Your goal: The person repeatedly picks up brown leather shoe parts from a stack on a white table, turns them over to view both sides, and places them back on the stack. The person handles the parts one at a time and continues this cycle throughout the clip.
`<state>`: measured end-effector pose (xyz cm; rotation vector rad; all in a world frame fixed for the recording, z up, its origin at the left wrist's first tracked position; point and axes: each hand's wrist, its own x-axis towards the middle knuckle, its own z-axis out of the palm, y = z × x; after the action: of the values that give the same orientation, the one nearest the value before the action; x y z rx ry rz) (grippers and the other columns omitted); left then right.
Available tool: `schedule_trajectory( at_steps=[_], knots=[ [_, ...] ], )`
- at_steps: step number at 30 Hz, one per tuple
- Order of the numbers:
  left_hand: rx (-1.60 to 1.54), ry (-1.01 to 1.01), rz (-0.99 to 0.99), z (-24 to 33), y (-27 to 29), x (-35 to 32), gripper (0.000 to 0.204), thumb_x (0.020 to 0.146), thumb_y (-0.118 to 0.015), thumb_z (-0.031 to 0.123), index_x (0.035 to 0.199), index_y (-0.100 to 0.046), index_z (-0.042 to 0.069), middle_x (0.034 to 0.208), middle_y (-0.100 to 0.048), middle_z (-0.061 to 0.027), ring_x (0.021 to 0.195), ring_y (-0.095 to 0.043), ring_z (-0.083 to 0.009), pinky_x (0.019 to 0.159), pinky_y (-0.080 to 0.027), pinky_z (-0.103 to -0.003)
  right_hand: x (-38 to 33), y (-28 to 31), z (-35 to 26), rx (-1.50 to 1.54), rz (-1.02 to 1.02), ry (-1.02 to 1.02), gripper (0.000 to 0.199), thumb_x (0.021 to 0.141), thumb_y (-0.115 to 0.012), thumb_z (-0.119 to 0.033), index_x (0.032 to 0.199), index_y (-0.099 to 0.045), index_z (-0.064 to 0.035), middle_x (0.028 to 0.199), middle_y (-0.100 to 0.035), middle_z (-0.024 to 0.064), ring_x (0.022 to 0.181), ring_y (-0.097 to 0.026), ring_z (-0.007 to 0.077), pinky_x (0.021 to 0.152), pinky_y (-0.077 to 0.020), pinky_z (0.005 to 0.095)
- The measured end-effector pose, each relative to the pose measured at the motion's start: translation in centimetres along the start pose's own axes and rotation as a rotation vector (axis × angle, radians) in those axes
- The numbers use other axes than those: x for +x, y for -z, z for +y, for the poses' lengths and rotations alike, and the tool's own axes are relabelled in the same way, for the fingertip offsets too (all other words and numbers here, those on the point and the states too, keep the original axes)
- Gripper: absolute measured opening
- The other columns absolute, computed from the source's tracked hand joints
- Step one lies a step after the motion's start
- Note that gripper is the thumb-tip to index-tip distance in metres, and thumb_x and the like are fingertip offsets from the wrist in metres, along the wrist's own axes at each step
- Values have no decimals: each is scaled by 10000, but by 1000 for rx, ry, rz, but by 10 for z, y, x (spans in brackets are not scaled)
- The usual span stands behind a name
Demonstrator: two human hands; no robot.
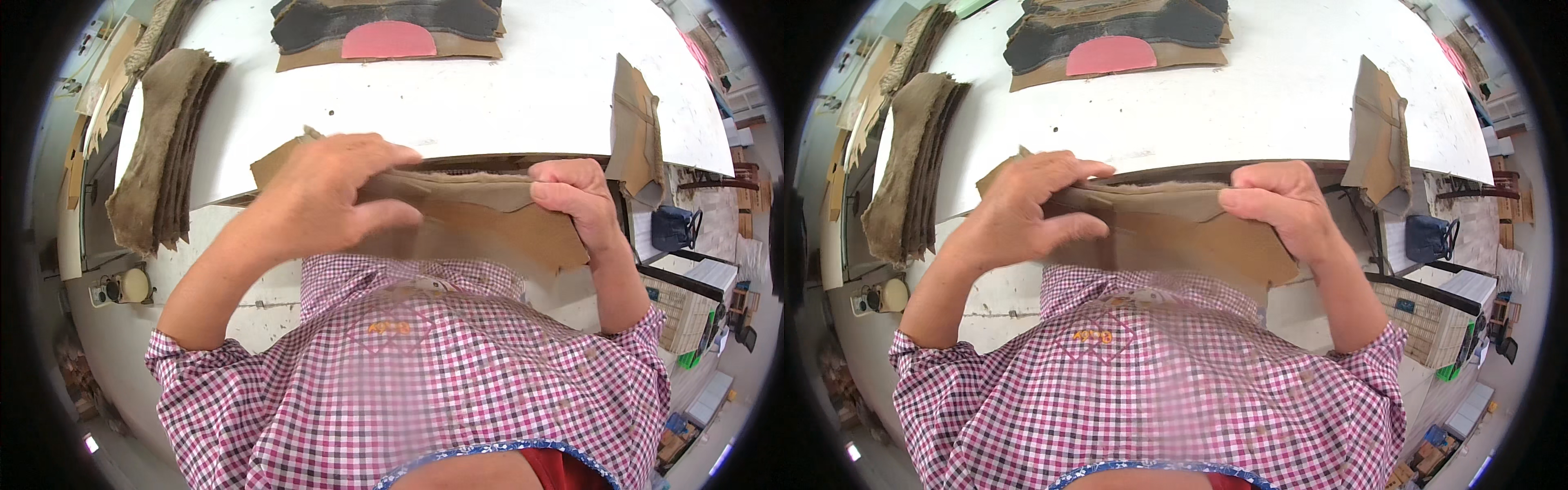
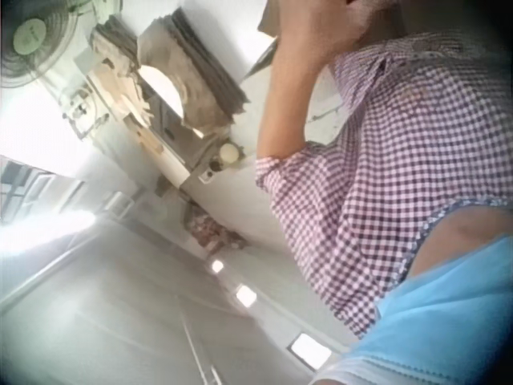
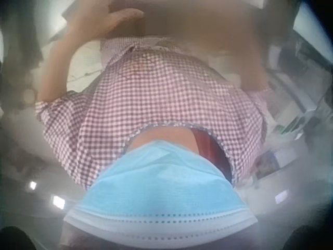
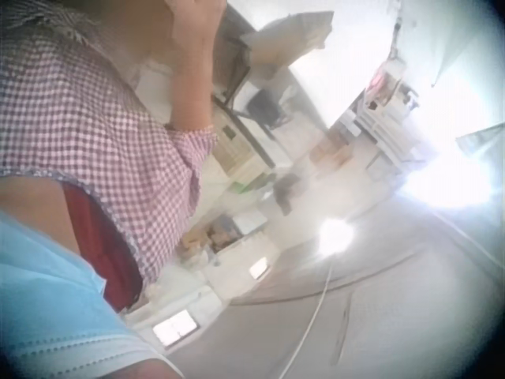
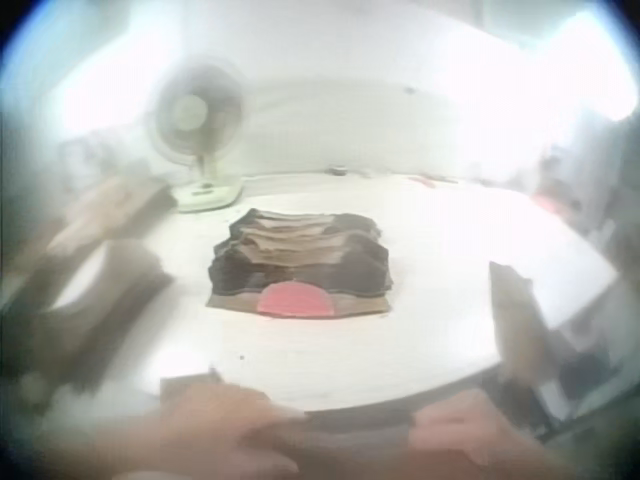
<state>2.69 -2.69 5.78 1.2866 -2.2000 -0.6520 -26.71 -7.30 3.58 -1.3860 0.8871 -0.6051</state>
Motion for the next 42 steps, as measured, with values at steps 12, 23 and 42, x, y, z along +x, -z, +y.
schedule_trajectory(
  at_steps=[12,23,42],
  knots=[
    [272,-204,61,-21,11,-12,143,687,-783,67,805,-709,32,672,-631,-66,607,-556,-229,579,-440,-346,-18,31,-1,-452,17,274,312,816,-702,-173,628,-497,-32,601,-423,-11,564,-377,90,502,-298,277],
    [38,194,-6,-9,0,-29,157,770,-708,-15,926,-707,-4,736,-657,-100,647,-606,-195,594,-474,-302,-19,35,24,-638,-1,455,268,820,-689,-182,653,-557,-19,598,-501,75,555,-481,217,508,-379,362],
    [5,256,297,-31,18,-28,164,847,-689,25,1009,-718,18,859,-726,-83,706,-653,-125,625,-530,-278,-23,2,-2,-702,129,764,220,628,-731,-23,604,-513,-10,557,-395,57,491,-384,187,432,-269,317]
  ],
)
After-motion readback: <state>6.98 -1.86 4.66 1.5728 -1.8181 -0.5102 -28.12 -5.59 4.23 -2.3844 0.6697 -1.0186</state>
